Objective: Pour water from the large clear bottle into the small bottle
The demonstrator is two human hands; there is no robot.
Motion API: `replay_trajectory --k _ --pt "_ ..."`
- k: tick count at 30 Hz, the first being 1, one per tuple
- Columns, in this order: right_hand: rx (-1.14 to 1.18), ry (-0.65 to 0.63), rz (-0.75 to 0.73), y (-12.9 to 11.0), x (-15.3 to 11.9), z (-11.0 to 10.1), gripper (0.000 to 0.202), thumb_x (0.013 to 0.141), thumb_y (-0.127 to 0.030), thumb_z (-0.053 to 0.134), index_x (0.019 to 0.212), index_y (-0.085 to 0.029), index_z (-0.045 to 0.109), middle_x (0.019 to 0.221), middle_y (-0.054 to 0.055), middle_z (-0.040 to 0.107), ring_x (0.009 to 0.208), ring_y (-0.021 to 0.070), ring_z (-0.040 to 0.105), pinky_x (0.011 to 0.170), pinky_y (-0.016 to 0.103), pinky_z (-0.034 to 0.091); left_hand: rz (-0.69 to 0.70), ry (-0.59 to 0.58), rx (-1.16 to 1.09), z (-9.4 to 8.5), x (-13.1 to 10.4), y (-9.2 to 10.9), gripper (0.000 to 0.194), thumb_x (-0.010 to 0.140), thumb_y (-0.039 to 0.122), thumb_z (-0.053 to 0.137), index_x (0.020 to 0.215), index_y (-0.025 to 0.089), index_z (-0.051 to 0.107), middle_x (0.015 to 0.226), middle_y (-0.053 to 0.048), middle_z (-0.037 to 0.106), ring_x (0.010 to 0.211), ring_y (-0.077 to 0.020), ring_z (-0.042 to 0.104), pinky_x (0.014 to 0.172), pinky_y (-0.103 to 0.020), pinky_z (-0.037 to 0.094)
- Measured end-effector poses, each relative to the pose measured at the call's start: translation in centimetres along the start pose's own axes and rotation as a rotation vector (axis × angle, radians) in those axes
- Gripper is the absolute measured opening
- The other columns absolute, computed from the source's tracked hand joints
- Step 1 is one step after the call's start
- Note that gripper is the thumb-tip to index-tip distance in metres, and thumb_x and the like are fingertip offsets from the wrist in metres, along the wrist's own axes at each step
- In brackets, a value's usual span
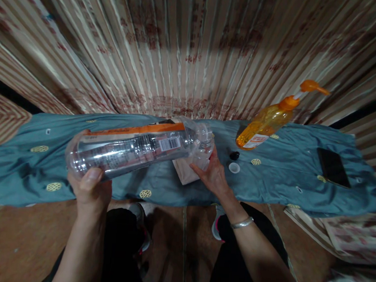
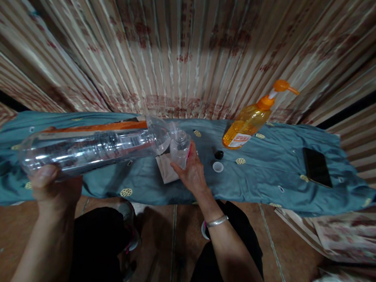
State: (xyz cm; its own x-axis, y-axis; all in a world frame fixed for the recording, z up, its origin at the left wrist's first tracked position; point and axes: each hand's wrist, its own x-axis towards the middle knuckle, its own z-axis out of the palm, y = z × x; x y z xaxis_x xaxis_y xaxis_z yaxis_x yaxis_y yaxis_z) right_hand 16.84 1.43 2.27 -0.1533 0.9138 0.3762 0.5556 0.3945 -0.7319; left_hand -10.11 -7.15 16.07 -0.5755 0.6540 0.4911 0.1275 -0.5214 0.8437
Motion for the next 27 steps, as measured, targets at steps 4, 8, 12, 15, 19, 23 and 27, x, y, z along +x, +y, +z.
replay_trajectory --k 4,8,12,15,19,23,27 --pt "0.009 0.009 0.000 0.07 -0.06 0.13 0.105 0.085 -0.045 0.087 0.169 -0.014 0.033 0.157 0.025 0.065 0.143 0.0412 0.068 0.116 0.062 0.059 0.002 -0.005 -0.018 -0.01 0.08 0.00 0.093 0.047 0.060 0.092 0.134 0.033 0.071 0.127 -0.007 0.074 0.116 -0.0393 0.074 0.094 -0.052 0.064" --pt "0.034 0.010 -0.021 0.09 -0.12 0.14 0.101 0.088 -0.048 0.084 0.169 -0.014 0.034 0.156 0.024 0.065 0.144 0.0419 0.067 0.117 0.064 0.058 -0.002 -0.008 -0.019 -0.19 0.11 -0.14 0.090 0.048 0.059 0.091 0.131 0.032 0.072 0.127 -0.008 0.074 0.116 -0.0384 0.073 0.095 -0.051 0.064" --pt "0.037 0.010 -0.023 0.05 -0.06 0.09 0.102 0.087 -0.050 0.085 0.168 -0.013 0.034 0.159 0.025 0.063 0.146 0.0415 0.065 0.118 0.063 0.057 -0.020 0.032 -0.010 -0.47 0.08 -0.44 0.085 0.044 0.060 0.090 0.123 0.030 0.075 0.126 -0.008 0.074 0.116 -0.0381 0.072 0.092 -0.049 0.063" --pt "0.031 0.003 -0.006 -0.02 0.03 0.02 0.103 0.086 -0.050 0.086 0.168 -0.015 0.035 0.159 0.024 0.063 0.145 0.0407 0.066 0.119 0.063 0.057 -0.015 0.062 0.017 -0.63 0.05 -0.64 0.083 0.042 0.062 0.089 0.118 0.031 0.077 0.124 -0.007 0.074 0.116 -0.0376 0.071 0.089 -0.046 0.062" --pt "0.039 -0.004 0.000 -0.12 0.08 -0.08 0.101 0.086 -0.048 0.085 0.168 -0.016 0.036 0.159 0.023 0.063 0.145 0.0406 0.066 0.119 0.064 0.057 -0.013 0.043 0.035 -0.47 0.04 -0.46 0.084 0.045 0.062 0.087 0.122 0.031 0.075 0.124 -0.007 0.074 0.114 -0.0367 0.071 0.087 -0.045 0.061" --pt "0.046 -0.007 -0.002 -0.18 0.06 -0.13 0.100 0.086 -0.046 0.084 0.169 -0.016 0.035 0.159 0.022 0.064 0.145 0.0406 0.066 0.119 0.064 0.057 -0.008 -0.022 0.053 -0.03 0.05 0.08 0.086 0.052 0.062 0.084 0.132 0.034 0.072 0.128 -0.008 0.074 0.114 -0.0383 0.073 0.089 -0.050 0.063" --pt "0.049 -0.006 -0.004 -0.16 0.03 -0.08 0.101 0.087 -0.046 0.084 0.170 -0.016 0.034 0.157 0.022 0.065 0.144 0.0417 0.066 0.119 0.065 0.057 0.006 -0.026 0.019 0.09 0.12 0.30 0.092 0.050 0.060 0.088 0.137 0.035 0.069 0.129 -0.008 0.073 0.115 -0.0395 0.073 0.092 -0.052 0.064"
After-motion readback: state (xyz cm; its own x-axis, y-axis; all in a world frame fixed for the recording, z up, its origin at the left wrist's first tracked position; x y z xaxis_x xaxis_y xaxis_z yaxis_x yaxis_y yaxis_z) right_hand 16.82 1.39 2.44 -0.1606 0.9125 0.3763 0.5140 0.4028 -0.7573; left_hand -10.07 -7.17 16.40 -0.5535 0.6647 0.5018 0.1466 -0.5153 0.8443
